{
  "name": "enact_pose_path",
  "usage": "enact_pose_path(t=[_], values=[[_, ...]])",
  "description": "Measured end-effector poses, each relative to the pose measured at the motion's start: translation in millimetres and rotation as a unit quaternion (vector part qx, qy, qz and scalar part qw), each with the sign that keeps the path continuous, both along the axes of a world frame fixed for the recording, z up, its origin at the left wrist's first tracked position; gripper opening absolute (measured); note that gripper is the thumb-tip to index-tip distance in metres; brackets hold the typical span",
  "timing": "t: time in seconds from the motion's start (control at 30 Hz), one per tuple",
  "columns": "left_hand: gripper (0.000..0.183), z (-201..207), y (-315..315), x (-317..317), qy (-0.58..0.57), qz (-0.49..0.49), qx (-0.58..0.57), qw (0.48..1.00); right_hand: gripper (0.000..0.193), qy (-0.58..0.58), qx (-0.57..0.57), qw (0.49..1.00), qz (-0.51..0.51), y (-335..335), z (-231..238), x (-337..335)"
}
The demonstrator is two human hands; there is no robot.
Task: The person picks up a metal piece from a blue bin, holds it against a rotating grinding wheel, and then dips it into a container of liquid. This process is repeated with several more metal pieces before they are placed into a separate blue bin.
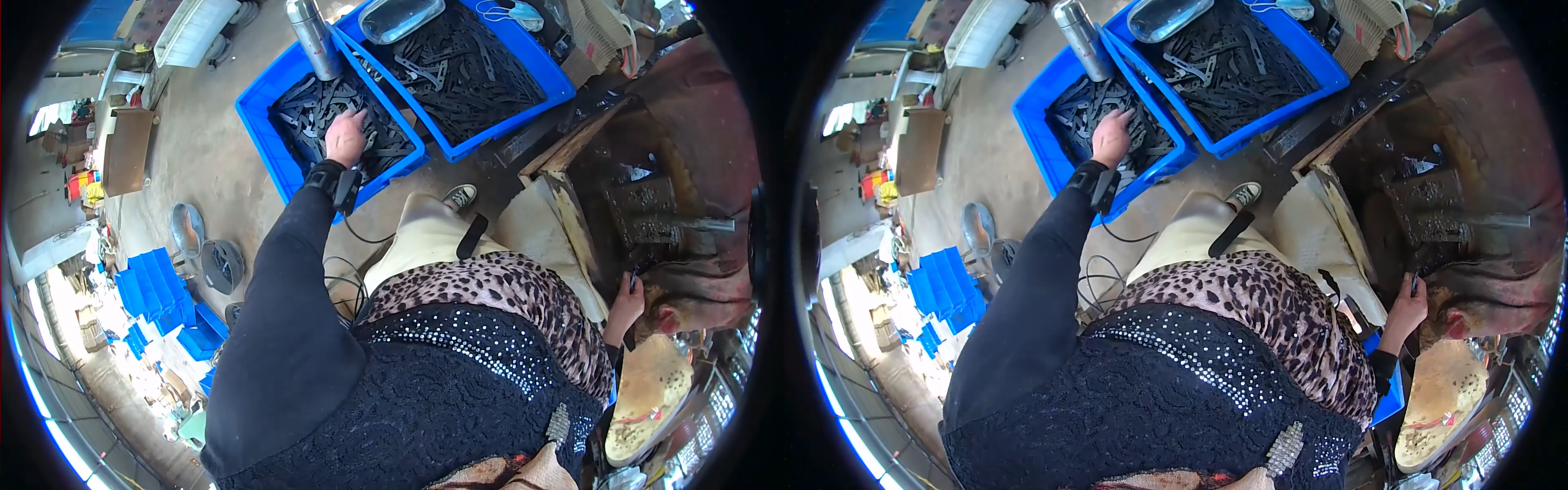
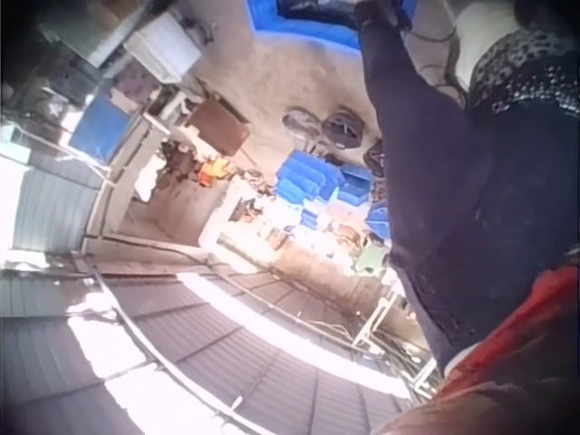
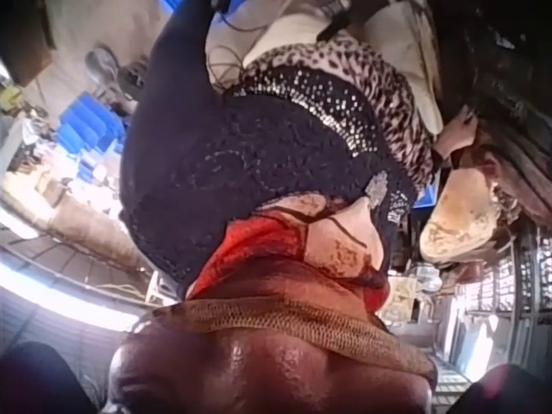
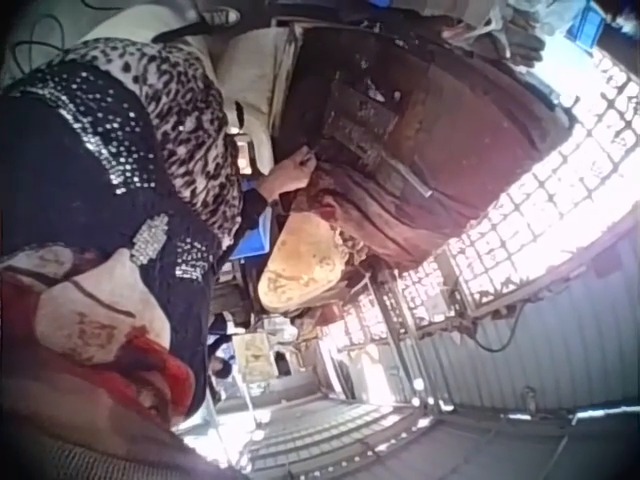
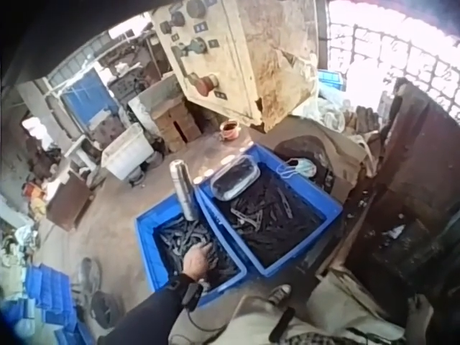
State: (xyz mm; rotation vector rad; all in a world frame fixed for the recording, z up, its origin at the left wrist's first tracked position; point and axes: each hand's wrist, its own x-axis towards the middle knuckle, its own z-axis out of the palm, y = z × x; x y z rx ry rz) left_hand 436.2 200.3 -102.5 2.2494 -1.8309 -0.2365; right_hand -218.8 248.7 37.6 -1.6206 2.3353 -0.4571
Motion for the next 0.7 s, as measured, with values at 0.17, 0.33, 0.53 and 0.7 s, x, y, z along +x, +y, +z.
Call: enact_pose_path(t=[0.17, 0.33, 0.53, 0.7], values=[[0.048, -8, -8, 2, -0.084, -0.088, -0.011, 0.993, 0.031, 0.021, -0.010, 1.000, 0.002, 1, 0, 6], [0.047, -23, -4, 1, -0.070, -0.086, -0.030, 0.993, 0.030, 0.041, -0.016, 0.999, 0.003, 0, 4, 11], [0.042, -24, -5, -7, -0.067, -0.098, 0.004, 0.993, 0.029, 0.019, -0.009, 1.000, 0.010, -2, 5, 12], [0.036, -16, 0, 7, -0.104, -0.169, 0.044, 0.979, 0.027, 0.015, -0.017, 1.000, 0.007, 1, 4, 10]])
